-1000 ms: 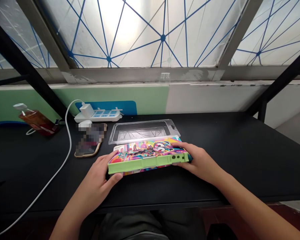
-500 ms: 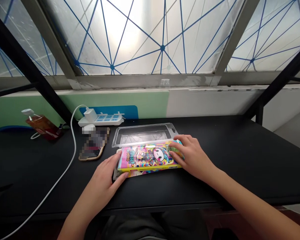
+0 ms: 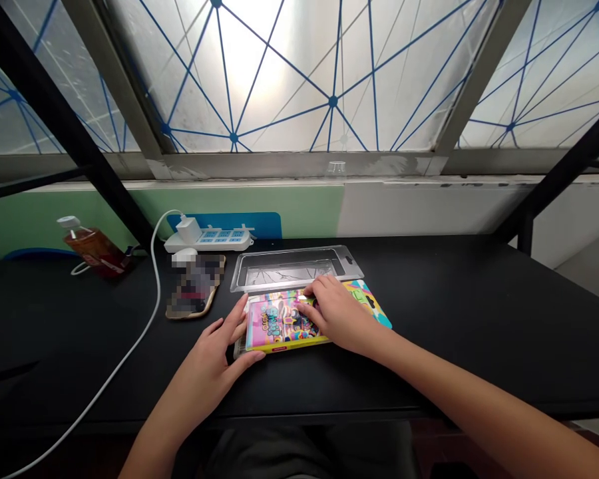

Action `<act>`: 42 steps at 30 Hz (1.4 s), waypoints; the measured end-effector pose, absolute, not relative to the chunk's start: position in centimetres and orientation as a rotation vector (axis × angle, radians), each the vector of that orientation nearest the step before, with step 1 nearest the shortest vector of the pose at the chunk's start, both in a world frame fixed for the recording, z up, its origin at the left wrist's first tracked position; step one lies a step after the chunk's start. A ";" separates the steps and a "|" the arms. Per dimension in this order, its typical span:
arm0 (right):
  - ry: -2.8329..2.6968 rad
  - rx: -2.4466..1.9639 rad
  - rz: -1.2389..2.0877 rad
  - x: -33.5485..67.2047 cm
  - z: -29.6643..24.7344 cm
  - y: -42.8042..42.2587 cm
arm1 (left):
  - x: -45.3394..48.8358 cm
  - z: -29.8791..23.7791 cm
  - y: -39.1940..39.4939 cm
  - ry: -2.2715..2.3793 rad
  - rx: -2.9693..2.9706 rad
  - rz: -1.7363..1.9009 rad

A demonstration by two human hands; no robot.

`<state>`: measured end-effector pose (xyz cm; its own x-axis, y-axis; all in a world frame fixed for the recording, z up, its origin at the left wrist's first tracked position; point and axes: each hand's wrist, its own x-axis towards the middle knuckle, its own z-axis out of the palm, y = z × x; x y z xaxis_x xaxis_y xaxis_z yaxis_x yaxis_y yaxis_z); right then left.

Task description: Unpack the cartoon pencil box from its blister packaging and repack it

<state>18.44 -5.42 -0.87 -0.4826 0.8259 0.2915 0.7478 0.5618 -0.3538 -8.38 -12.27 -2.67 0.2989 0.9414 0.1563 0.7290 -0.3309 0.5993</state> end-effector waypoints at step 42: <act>-2.052 -1.496 0.229 29.2 -5.1 -11.1 | -8.7 -2.2 -13.1 1.531 1.940 0.859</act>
<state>29.22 -11.13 -5.12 -0.2002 0.9141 0.3525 0.8141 0.3554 -0.4593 -8.71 -13.08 -2.23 0.1605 0.9739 0.1608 0.6447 -0.2268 0.7300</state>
